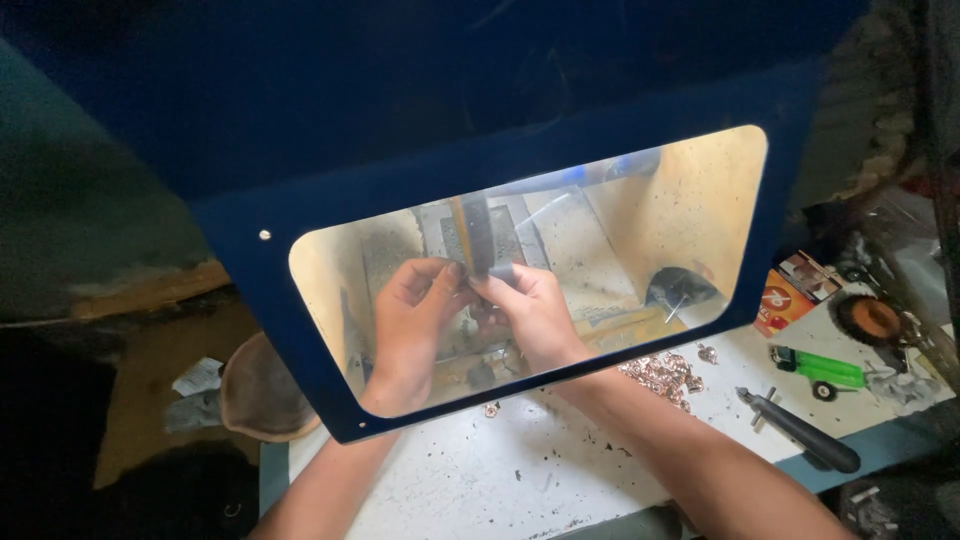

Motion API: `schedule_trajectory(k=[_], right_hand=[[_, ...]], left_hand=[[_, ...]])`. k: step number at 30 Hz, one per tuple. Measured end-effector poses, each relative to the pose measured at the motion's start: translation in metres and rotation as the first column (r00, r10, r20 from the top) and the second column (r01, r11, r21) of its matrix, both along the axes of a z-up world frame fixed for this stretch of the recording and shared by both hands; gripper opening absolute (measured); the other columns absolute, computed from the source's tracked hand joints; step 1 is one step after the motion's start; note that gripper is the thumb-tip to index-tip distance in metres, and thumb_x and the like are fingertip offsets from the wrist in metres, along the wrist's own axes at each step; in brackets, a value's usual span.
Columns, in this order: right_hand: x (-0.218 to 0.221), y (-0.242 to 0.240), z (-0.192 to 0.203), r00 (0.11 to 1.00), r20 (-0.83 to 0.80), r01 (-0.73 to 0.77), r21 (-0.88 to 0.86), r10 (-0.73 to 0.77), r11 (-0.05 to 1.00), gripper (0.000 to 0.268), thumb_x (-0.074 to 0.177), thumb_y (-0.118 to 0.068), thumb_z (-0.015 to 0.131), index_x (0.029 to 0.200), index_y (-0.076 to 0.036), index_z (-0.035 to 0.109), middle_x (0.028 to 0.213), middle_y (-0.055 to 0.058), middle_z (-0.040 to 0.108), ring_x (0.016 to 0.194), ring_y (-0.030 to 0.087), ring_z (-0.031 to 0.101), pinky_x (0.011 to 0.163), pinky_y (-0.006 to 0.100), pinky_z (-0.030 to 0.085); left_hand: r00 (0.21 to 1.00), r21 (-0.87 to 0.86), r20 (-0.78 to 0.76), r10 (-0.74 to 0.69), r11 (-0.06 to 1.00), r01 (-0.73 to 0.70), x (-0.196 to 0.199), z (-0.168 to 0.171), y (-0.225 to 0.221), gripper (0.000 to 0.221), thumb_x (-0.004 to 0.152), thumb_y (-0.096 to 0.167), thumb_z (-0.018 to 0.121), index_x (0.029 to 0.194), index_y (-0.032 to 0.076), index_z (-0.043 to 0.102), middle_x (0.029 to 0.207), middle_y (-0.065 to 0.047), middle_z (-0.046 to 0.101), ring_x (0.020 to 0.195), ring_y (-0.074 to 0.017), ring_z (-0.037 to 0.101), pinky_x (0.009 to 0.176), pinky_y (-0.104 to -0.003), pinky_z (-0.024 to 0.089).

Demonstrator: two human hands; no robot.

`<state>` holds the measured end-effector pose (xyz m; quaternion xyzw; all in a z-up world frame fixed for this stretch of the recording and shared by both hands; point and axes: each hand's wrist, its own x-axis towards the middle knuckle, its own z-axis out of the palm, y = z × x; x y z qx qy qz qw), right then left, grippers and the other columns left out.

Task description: Polishing a small metal jewelry component by holding it against a rotating abrasive wheel inside a protective enclosure.

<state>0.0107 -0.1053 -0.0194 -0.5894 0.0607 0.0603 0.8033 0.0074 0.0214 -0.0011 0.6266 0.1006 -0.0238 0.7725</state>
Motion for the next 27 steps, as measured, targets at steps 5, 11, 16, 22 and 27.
schedule_trajectory(k=[5,11,16,22,27], right_hand=[[-0.005,-0.005,0.003,1.0,0.026,-0.014,-0.047,0.015,0.999,0.017,0.092,-0.017,0.076,0.081,-0.004,0.078,0.068,0.008,0.066,0.067,0.015,0.063,0.065,0.037,0.061],[-0.008,-0.001,0.005,0.996,0.072,-0.06,0.01,0.059,0.998,0.018,0.093,-0.015,0.074,0.08,-0.002,0.076,0.066,0.009,0.066,0.062,0.016,0.064,0.065,0.035,0.06],[-0.018,-0.009,-0.003,0.981,0.151,-0.119,-0.001,0.117,0.993,0.018,0.092,-0.016,0.074,0.083,-0.001,0.078,0.066,0.009,0.068,0.065,0.017,0.067,0.064,0.035,0.061],[-0.015,-0.018,-0.022,0.924,0.334,-0.201,0.003,0.188,0.98,0.016,0.094,-0.013,0.073,0.09,0.0,0.081,0.064,0.014,0.07,0.065,0.018,0.067,0.067,0.035,0.06],[-0.019,-0.02,-0.02,0.9,0.394,-0.198,-0.006,0.184,0.98,0.014,0.092,-0.008,0.072,0.094,0.002,0.082,0.068,0.013,0.072,0.069,0.014,0.064,0.068,0.036,0.059]], left_hand=[[0.999,0.008,0.035,-0.01,1.0,0.01,-0.002,-0.008,0.004,0.016,0.098,0.012,0.068,0.108,-0.001,0.069,0.106,-0.016,0.072,0.107,-0.0291,0.074,0.1,-0.049,0.06],[0.992,0.045,0.119,0.042,0.998,-0.047,-0.004,-0.014,0.008,0.014,0.096,0.009,0.069,0.105,-0.001,0.069,0.103,-0.014,0.071,0.104,-0.0251,0.073,0.094,-0.048,0.063],[0.964,0.109,0.264,0.04,0.991,-0.071,-0.012,-0.019,0.017,0.01,0.09,0.008,0.076,0.098,0.004,0.072,0.097,-0.013,0.075,0.098,-0.0197,0.073,0.09,-0.046,0.065],[0.827,0.08,0.558,-0.063,0.997,0.022,-0.017,-0.018,0.019,0.013,0.086,0.002,0.077,0.096,-0.002,0.07,0.089,-0.014,0.071,0.09,-0.0192,0.072,0.076,-0.041,0.068],[0.751,0.093,0.654,-0.091,0.995,0.04,-0.017,-0.018,0.019,0.014,0.084,-0.002,0.077,0.095,-0.006,0.069,0.087,-0.016,0.069,0.086,-0.0195,0.071,0.07,-0.04,0.069]])
